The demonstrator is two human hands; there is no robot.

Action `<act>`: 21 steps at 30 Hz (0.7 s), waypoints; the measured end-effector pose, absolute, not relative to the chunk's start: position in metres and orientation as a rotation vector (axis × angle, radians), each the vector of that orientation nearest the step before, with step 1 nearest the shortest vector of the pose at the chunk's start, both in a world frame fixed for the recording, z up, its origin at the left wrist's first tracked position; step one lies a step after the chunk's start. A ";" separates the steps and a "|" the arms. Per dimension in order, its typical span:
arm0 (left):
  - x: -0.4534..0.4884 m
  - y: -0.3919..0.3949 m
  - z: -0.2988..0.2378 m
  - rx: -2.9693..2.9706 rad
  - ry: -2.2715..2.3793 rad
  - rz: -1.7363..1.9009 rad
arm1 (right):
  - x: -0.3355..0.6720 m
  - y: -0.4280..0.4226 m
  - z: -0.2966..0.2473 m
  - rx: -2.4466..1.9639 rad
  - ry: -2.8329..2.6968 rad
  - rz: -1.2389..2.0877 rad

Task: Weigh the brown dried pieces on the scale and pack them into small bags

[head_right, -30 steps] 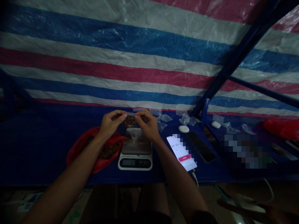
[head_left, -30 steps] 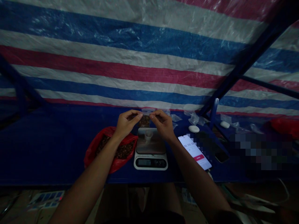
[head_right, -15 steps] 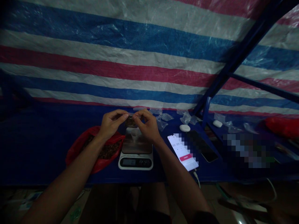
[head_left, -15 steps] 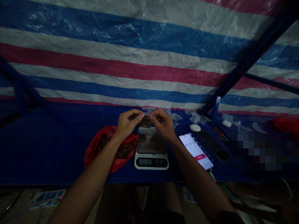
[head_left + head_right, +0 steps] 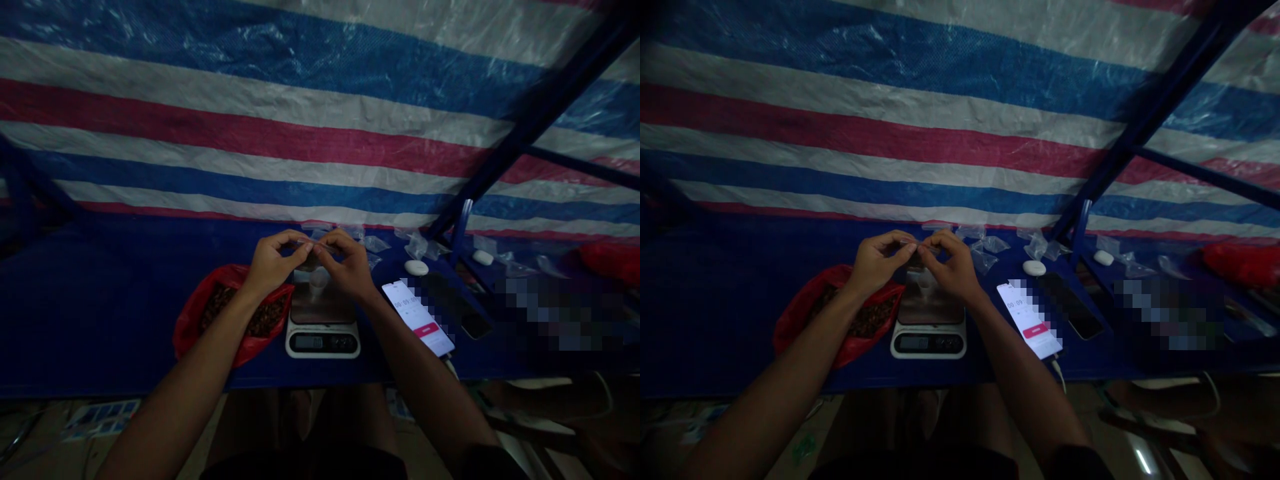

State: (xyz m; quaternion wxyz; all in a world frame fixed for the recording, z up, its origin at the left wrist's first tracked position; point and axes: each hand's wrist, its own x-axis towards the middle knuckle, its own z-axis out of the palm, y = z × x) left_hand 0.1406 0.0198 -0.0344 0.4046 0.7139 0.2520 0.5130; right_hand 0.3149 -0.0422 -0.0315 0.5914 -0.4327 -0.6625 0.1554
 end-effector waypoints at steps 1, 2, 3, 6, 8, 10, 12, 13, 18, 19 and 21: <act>0.140 0.019 -0.034 1.814 0.629 1.301 | 0.315 -0.043 -0.032 -1.001 -1.540 0.363; 0.140 0.019 -0.033 1.827 0.620 1.305 | 0.315 -0.043 -0.032 -0.993 -1.540 0.360; 0.140 0.018 -0.031 1.841 0.611 1.303 | 0.315 -0.043 -0.031 -0.983 -1.541 0.354; 0.139 0.017 -0.028 1.843 0.602 1.299 | 0.315 -0.044 -0.029 -0.969 -1.543 0.342; 0.139 0.015 -0.026 1.842 0.608 1.307 | 0.315 -0.044 -0.027 -0.971 -1.529 0.354; 0.139 0.013 -0.024 1.846 0.610 1.317 | 0.315 -0.044 -0.026 -0.982 -1.514 0.366; 0.140 0.010 -0.023 1.848 0.611 1.303 | 0.315 -0.044 -0.026 -1.002 -1.513 0.369; 0.141 0.009 -0.023 1.843 0.615 1.293 | 0.315 -0.045 -0.026 -1.012 -1.515 0.368; 0.142 0.009 -0.025 1.791 0.664 1.289 | 0.315 -0.045 -0.027 -1.030 -1.518 0.357; 0.142 0.010 -0.026 1.790 0.667 1.306 | 0.315 -0.045 -0.027 -1.028 -1.521 0.353; 0.139 0.013 -0.028 1.786 0.683 1.364 | 0.316 -0.044 -0.027 -1.024 -1.513 0.349</act>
